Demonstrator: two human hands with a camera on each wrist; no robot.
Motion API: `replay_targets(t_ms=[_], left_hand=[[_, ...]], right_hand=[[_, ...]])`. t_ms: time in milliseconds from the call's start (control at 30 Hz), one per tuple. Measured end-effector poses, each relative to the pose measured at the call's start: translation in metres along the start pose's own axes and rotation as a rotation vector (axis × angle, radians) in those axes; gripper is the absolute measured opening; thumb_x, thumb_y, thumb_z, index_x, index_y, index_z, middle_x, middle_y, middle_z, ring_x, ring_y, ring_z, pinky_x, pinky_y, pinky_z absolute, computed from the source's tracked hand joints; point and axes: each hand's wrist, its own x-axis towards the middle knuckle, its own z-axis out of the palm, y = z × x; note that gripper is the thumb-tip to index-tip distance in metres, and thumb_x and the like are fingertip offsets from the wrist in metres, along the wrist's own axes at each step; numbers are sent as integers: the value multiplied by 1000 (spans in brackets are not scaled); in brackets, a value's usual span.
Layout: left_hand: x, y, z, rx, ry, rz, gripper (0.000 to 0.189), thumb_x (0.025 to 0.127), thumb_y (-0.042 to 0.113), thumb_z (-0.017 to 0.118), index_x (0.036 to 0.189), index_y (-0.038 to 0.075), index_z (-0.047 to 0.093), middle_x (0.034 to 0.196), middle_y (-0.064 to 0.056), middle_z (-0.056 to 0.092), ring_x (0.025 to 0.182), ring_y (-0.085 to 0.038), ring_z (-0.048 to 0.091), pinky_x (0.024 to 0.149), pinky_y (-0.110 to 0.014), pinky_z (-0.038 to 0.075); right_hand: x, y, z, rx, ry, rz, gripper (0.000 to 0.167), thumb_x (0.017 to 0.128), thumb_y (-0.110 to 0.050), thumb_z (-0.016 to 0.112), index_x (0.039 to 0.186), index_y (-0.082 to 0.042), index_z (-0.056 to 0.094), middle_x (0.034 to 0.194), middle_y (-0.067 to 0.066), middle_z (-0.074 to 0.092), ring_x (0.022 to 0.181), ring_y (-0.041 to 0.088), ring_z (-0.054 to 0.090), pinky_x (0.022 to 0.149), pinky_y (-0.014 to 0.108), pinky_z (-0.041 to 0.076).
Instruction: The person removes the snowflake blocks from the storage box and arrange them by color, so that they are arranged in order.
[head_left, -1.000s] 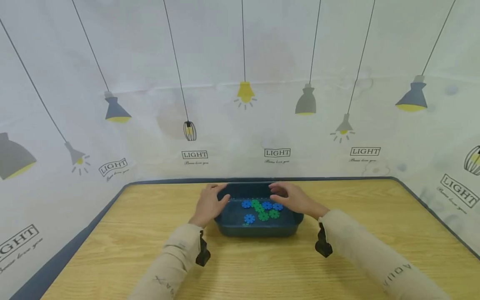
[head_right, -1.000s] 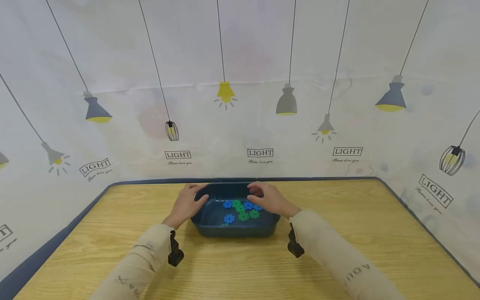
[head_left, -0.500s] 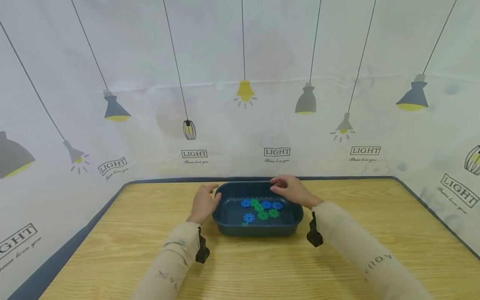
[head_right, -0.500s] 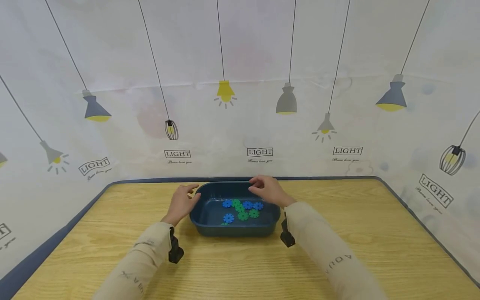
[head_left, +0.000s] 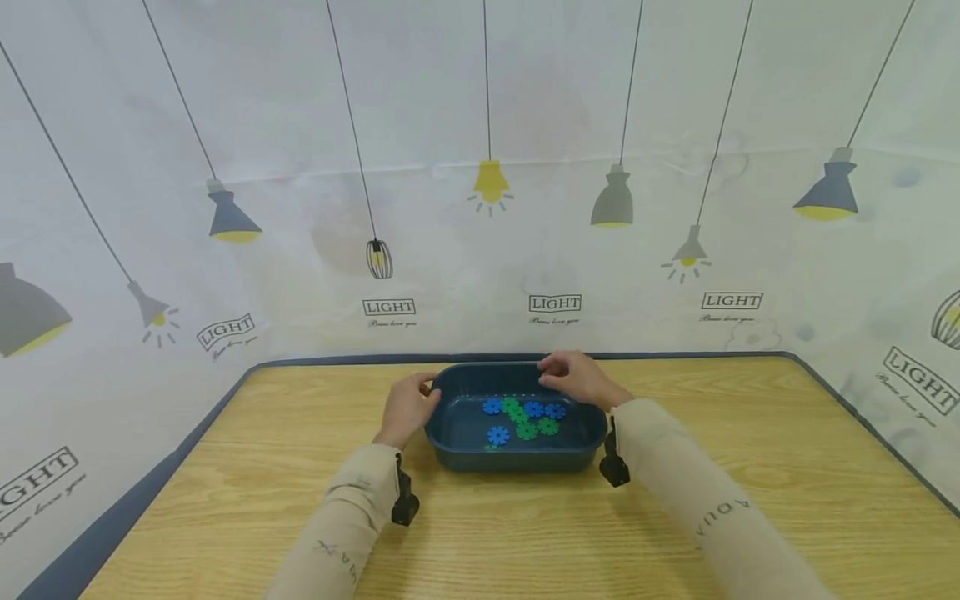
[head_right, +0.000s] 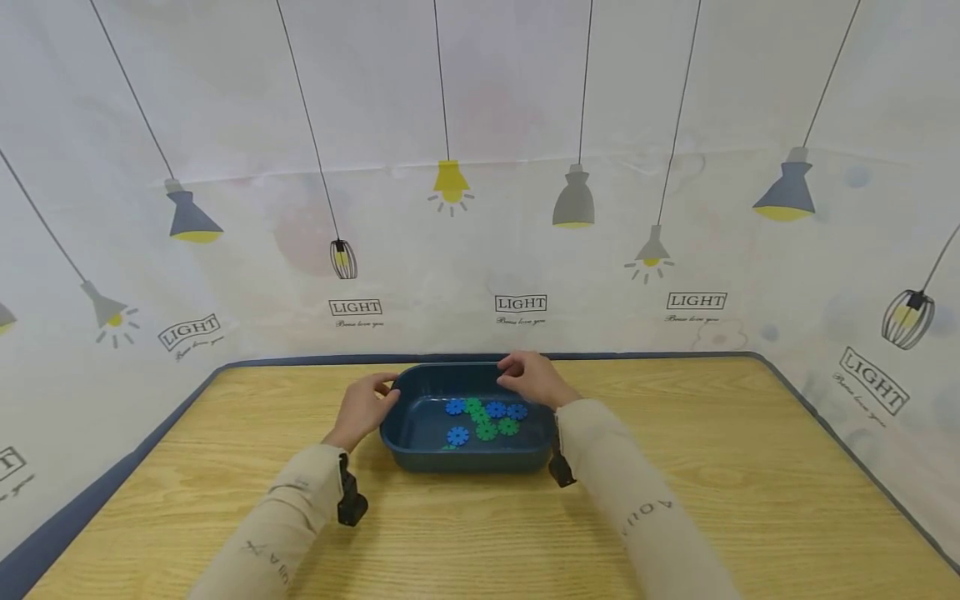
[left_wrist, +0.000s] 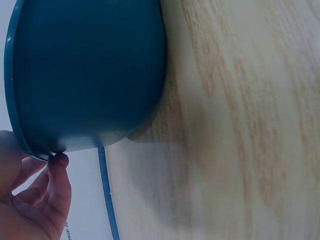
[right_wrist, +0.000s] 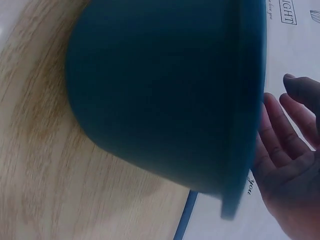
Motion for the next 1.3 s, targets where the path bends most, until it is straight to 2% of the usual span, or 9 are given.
replay_targets(t_ms=[167,300,467,700,900,1067,1300], left_hand=[[0,-1,-2,-33,-21,-9,30,84,10,58,112,0,59,82,-13,63,67,-20,57,58,-32,46],[0,-1,-3,-58,-39,-8,31,84,9,59,112,-1,59,83,-14,62,70,-22,56,58,-32,46],[3,-1,-4,-99,-53,-19,30,83,8,59,112,-1,59,81,-14,61,70,-23,55,56,-30,45],[4,2,-5,-188,-84,-91,32,83,8,60,114,0,58,82,-14,58,63,-19,54,50,-26,46],[3,1,-5,-305,-111,-152,33,83,5,59,116,0,56,84,-15,54,62,-23,57,47,-27,50],[4,-1,-5,-311,-131,-161,34,84,5,59,117,0,54,83,-15,53,65,-25,57,47,-28,50],[4,-1,-7,-305,-147,-169,35,84,5,59,118,0,54,83,-13,54,60,-20,55,46,-27,49]], right_hand=[[4,1,5,44,-8,27,29,86,-10,57,110,6,55,97,16,60,82,22,56,68,33,50],[6,1,10,83,-16,52,29,86,-9,57,111,6,55,100,18,59,85,24,58,69,33,51],[6,2,16,91,-36,41,32,86,-10,57,113,8,53,104,21,57,87,27,58,71,34,50],[5,8,19,36,-21,41,33,85,-12,59,112,8,54,103,19,58,89,27,57,73,36,49],[6,14,21,7,-20,87,34,84,-13,60,111,7,55,100,17,59,92,27,55,78,39,46],[7,16,24,28,-33,123,37,84,-13,60,114,7,54,104,18,57,95,28,53,78,40,45],[8,14,27,38,-59,194,40,84,-13,59,117,7,52,111,21,54,100,30,52,82,41,44]])
